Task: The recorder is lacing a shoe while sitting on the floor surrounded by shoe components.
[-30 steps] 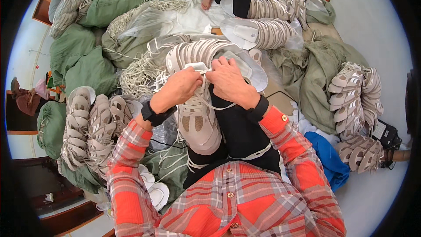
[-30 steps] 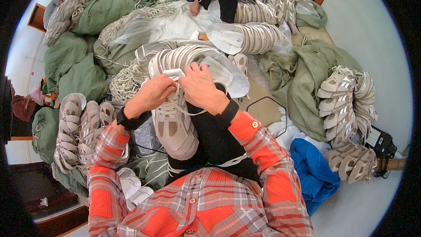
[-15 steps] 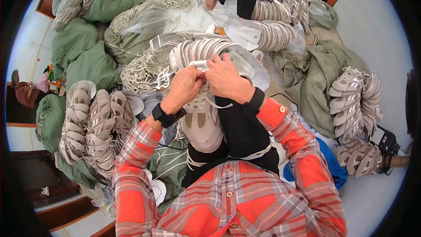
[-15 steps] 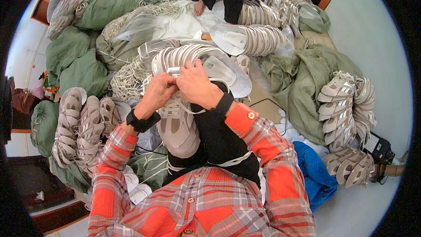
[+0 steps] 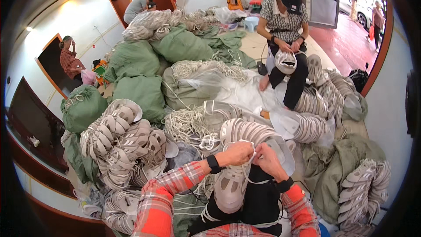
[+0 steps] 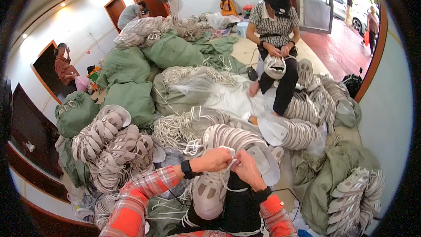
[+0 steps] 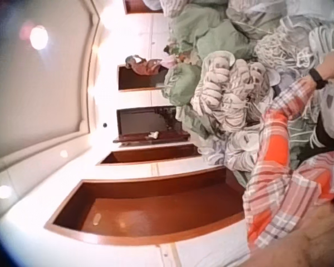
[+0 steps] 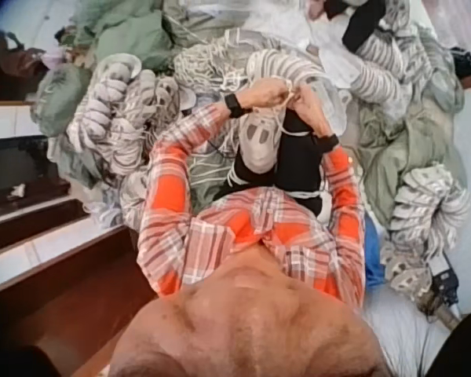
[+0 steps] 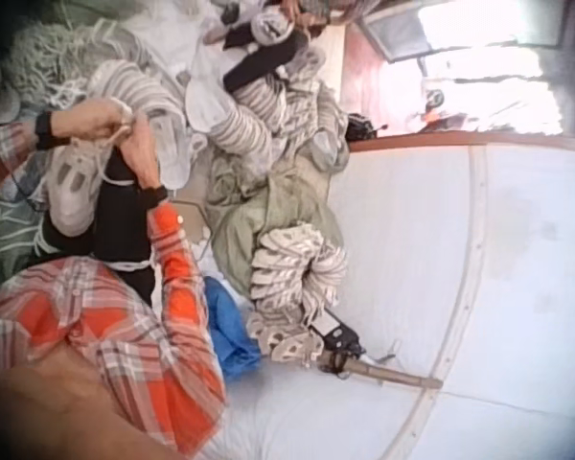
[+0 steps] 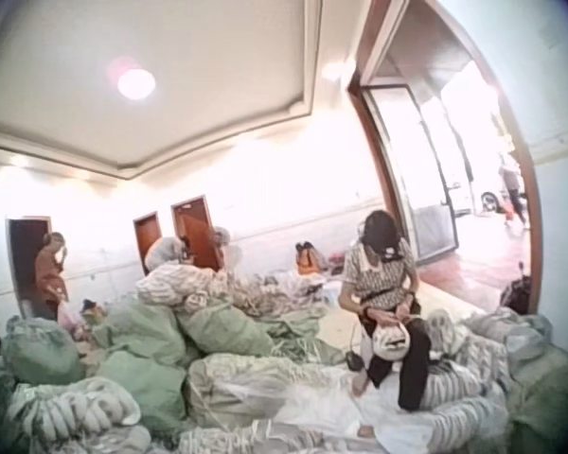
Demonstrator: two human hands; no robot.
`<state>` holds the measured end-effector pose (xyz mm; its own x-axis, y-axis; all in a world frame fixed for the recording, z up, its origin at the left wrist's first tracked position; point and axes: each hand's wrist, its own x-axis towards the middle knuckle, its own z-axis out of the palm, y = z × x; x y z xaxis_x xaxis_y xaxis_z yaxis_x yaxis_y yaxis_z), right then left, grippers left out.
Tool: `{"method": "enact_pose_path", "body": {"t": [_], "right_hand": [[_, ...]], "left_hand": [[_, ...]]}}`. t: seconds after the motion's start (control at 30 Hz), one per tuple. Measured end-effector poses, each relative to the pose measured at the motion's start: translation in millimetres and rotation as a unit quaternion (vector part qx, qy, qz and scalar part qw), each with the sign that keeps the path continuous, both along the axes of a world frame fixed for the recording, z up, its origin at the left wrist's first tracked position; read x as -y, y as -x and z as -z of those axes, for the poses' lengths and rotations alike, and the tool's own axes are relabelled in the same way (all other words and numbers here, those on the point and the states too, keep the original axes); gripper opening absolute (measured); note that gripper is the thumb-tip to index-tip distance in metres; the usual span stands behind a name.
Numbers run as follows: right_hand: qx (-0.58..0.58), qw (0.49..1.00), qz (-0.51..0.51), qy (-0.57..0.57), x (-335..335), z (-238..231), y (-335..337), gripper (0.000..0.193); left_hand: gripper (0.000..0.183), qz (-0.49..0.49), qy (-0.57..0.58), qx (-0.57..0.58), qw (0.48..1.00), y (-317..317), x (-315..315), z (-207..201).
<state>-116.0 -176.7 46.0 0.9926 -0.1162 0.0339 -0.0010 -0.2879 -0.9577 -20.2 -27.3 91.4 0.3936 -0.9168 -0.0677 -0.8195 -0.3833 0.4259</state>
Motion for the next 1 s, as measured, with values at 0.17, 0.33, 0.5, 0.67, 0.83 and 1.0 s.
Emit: {"method": "enact_pose_path", "body": {"t": [0.17, 0.33, 0.5, 0.67, 0.83, 1.0], "right_hand": [[-0.027, 0.997, -0.022, -0.065, -3, 5, -2, 0.029], [-0.032, 0.993, 0.088, 0.068, -15, -7, -28, 0.030], [-0.014, 0.996, 0.086, 0.023, -13, -5, -31, 0.024], [0.167, 0.904, 0.031, 0.393, -34, -37, 8, 0.019], [0.160, 0.846, -0.006, 0.509, -50, -31, 2, 0.020], [0.103, 0.782, -0.067, 0.611, -13, -52, -8, 0.008]], "left_hand": [[0.010, 0.074, -0.013, -0.019, 0.997, -10, 0, -7], [0.013, 0.142, 0.051, -0.024, 0.988, -44, 6, 17], [0.010, 0.225, -0.081, 0.127, 0.963, -57, 13, -24], [0.016, 0.171, 0.013, 0.234, 0.957, -74, -10, -56], [0.013, 0.098, -0.014, 0.127, 0.987, -48, -24, -54], [0.014, 0.039, 0.088, 0.140, 0.986, -46, -40, -40]]}}
